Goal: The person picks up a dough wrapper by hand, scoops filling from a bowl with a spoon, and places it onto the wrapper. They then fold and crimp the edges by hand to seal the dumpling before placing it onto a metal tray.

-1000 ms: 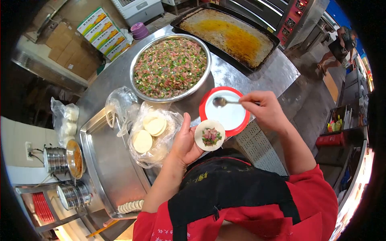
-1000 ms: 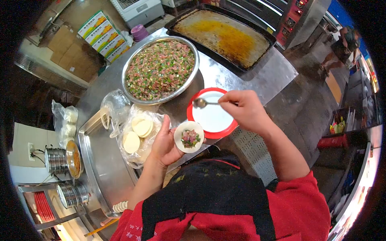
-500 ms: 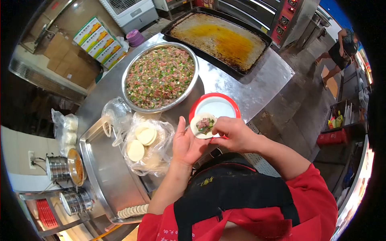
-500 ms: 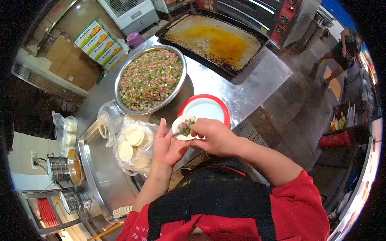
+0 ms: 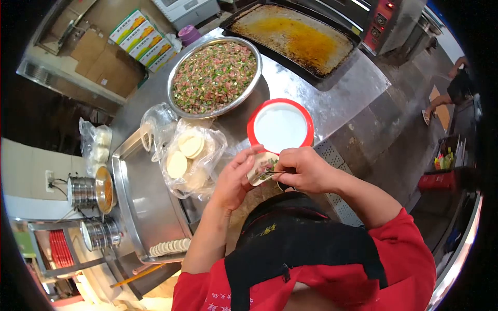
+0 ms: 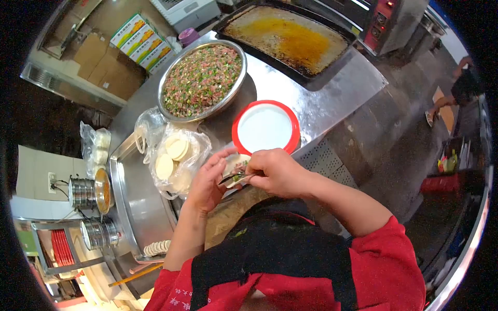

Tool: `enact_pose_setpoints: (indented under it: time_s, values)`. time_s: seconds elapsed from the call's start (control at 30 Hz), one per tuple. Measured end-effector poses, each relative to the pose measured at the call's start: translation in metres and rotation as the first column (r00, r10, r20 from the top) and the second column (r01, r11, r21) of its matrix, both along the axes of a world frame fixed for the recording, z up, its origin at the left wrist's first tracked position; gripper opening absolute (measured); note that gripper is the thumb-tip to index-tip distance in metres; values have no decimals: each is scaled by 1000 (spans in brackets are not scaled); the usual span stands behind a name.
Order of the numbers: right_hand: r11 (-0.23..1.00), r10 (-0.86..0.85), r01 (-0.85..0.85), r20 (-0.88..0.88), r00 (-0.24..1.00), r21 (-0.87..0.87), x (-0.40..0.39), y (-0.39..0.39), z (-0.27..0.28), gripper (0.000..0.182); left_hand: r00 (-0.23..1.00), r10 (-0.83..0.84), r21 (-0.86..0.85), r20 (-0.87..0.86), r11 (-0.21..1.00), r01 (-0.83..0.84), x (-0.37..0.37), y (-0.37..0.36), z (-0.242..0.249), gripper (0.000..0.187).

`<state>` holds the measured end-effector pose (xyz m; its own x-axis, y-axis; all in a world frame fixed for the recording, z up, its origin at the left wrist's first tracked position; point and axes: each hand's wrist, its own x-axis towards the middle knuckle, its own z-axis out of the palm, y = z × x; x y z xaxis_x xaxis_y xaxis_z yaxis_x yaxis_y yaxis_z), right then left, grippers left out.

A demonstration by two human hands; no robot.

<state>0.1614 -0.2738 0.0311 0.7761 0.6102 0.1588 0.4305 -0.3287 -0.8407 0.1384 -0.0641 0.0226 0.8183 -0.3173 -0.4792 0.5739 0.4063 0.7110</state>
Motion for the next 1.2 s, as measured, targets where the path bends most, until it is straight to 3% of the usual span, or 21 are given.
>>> enact_pose_setpoints:
  time_s: [0.07,0.1,0.13,0.2,0.27,0.33,0.37,0.47,0.53,0.6,0.73,0.83,1.07,1.2]
  values:
    - [1000,-10,12,-119,993,20,-21,5,5,12,944,-293,128,149,953,275,-19,13,-4,42]
    - [1000,-25,26,-116,993,5,-32,8,6,11,904,-335,98,265,942,321,-31,16,-4,49]
    - [997,-78,76,-158,984,-20,-44,14,13,10,899,-348,95,266,937,335,-44,18,-1,49]
    - [992,-109,123,-264,958,37,-70,26,16,11,796,-372,189,477,928,321,-74,22,4,57]
    - [990,-137,142,-169,976,21,-97,40,20,12,831,-299,212,469,951,223,-102,24,2,55]
    - [985,-170,171,-91,981,6,-127,52,22,13,847,-323,485,423,870,89,-129,31,4,39]
    - [982,-190,191,-107,976,-6,-140,57,24,15,789,-355,563,502,827,14,-140,34,-1,28]
    - [954,-298,301,-139,944,-3,-177,59,30,17,840,-284,429,463,901,68,-170,45,-5,27]
    - [877,-409,479,-456,791,43,-196,51,30,16,851,-286,419,441,904,87,-185,50,-4,25]
    - [858,-447,514,-486,751,6,-212,39,24,16,739,-280,382,613,924,33,-196,55,-7,25]
    - [931,-320,365,-544,775,-28,-237,34,13,19,676,-256,324,691,946,27,-212,56,-1,25]
    - [925,-197,352,-617,762,140,-248,40,11,23,641,-269,347,719,938,4,-219,53,-3,25]
    - [899,-335,436,-569,751,46,-266,9,16,18,633,-343,396,694,916,63,-226,14,3,24]
    - [890,-435,454,-230,870,33,-281,-22,21,18,628,-352,425,695,904,36,-232,-28,10,24]
